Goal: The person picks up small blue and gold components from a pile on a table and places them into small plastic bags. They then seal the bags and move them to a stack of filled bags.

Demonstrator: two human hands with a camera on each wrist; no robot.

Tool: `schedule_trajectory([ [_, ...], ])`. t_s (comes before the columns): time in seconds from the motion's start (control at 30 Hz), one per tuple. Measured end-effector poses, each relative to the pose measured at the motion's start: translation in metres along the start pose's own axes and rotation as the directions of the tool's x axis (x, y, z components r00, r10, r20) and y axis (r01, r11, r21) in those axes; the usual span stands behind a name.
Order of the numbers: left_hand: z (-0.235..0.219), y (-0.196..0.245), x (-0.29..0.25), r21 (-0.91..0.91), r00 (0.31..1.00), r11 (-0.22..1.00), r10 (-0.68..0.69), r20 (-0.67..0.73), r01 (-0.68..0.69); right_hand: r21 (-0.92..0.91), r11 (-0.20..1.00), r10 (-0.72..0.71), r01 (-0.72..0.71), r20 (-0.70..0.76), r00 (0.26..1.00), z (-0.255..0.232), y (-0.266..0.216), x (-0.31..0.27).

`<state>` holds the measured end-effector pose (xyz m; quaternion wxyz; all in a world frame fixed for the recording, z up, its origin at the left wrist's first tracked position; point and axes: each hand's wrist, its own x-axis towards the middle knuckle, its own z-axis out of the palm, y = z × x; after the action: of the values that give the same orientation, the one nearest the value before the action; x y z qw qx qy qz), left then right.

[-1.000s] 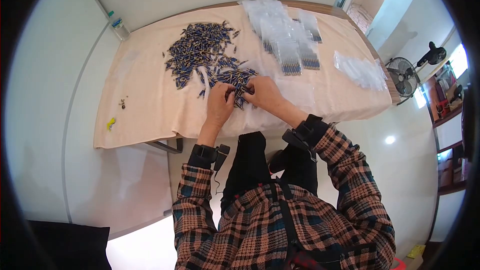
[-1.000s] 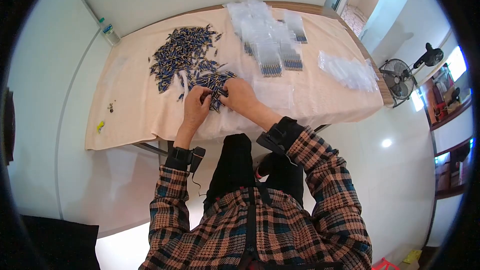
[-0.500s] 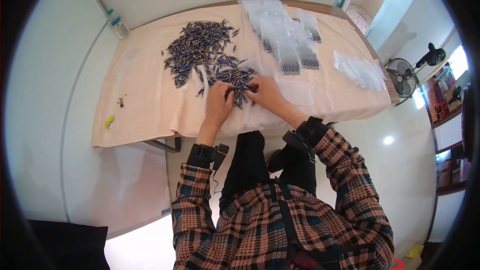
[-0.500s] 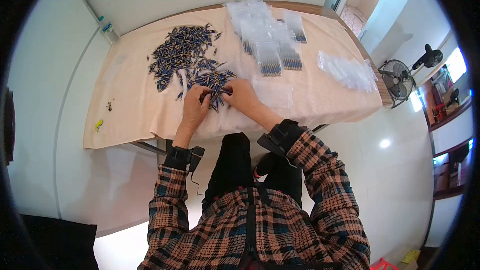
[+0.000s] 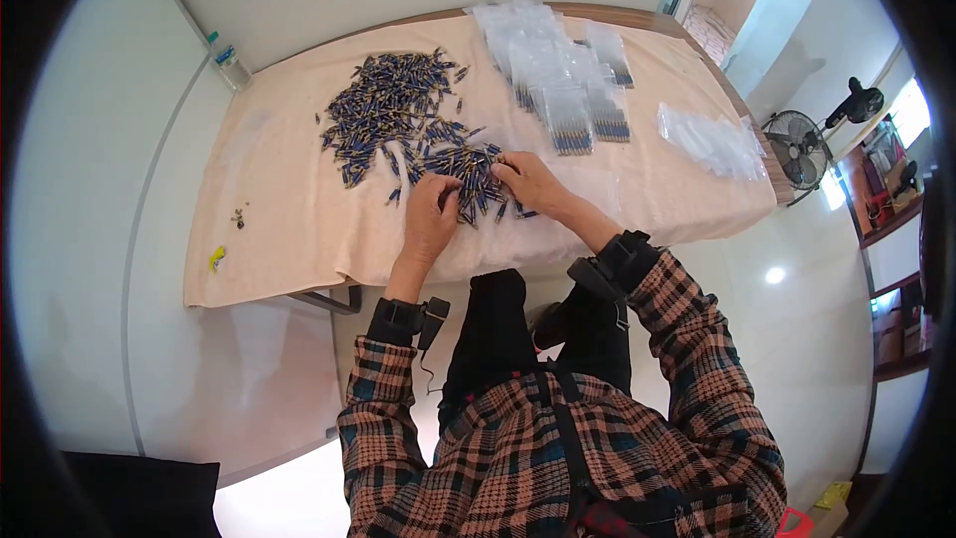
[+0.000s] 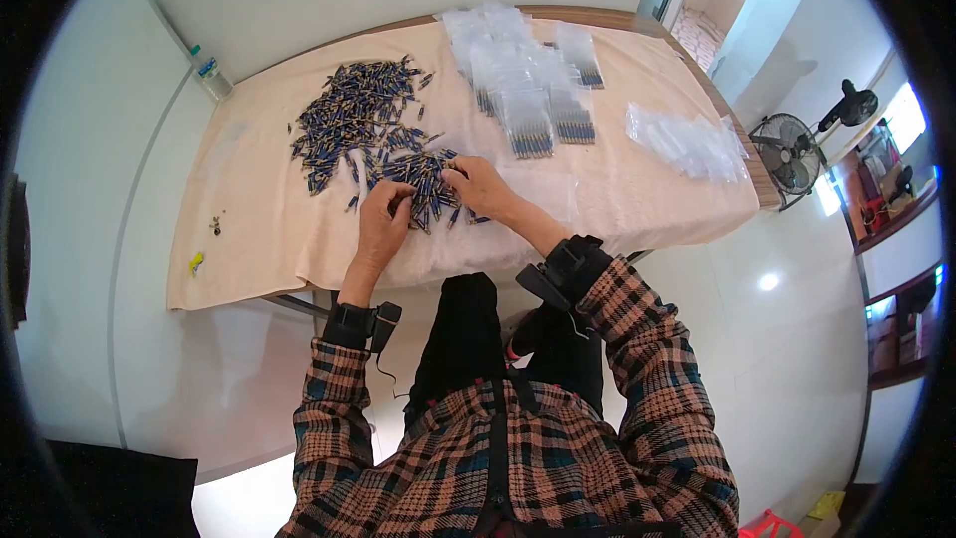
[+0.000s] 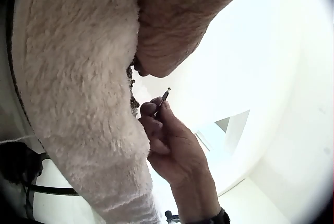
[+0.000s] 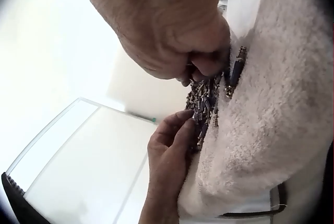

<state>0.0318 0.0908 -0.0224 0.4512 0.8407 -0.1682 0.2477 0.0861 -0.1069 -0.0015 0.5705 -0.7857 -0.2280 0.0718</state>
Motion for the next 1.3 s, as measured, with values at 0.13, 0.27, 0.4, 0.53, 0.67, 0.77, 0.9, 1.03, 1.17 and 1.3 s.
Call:
schedule_trajectory([
  [0.13,-0.002,0.008,0.008,0.009,1.0,1.0,0.009,-0.025,-0.008,0.206,0.975,0.066,-0.081,0.079,0.995,0.001,-0.009,-0.004],
  [0.27,0.001,0.023,0.018,-0.097,0.996,0.992,-0.082,-0.032,0.078,0.253,0.963,0.064,-0.092,0.117,0.991,0.002,-0.018,-0.006],
  [0.4,0.002,0.029,0.032,-0.288,0.971,0.928,-0.23,0.058,0.237,0.223,0.97,0.061,-0.099,0.171,0.983,0.001,-0.032,-0.01],
  [0.53,0.004,0.028,0.036,-0.446,0.934,0.821,-0.314,0.169,0.357,0.244,0.958,0.098,-0.153,0.224,0.97,-0.002,-0.036,-0.013],
  [0.67,0.0,0.027,0.033,-0.555,0.913,0.729,-0.365,0.18,0.401,0.322,0.927,0.12,-0.194,0.235,0.965,-0.004,-0.033,-0.015],
  [0.77,-0.003,0.028,0.032,-0.613,0.898,0.675,-0.414,0.147,0.411,0.374,0.912,0.11,-0.166,0.167,0.98,0.002,-0.029,-0.012],
  [0.9,-0.006,0.028,0.029,-0.648,0.899,0.65,-0.418,0.131,0.397,0.398,0.913,0.073,-0.092,0.062,0.995,0.006,-0.017,-0.005],
  [1.03,-0.01,0.029,0.026,-0.637,0.872,0.63,-0.466,0.148,0.444,0.335,0.939,0.044,-0.072,0.091,0.995,0.002,-0.014,-0.001],
  [1.17,-0.012,0.028,0.022,-0.65,0.846,0.591,-0.507,0.163,0.479,0.254,0.966,0.033,-0.048,0.066,0.997,0.001,-0.009,0.0],
  [1.3,-0.01,0.027,0.019,-0.685,0.84,0.561,-0.523,0.143,0.466,0.257,0.964,0.055,-0.066,0.05,0.997,0.003,-0.007,0.001],
])
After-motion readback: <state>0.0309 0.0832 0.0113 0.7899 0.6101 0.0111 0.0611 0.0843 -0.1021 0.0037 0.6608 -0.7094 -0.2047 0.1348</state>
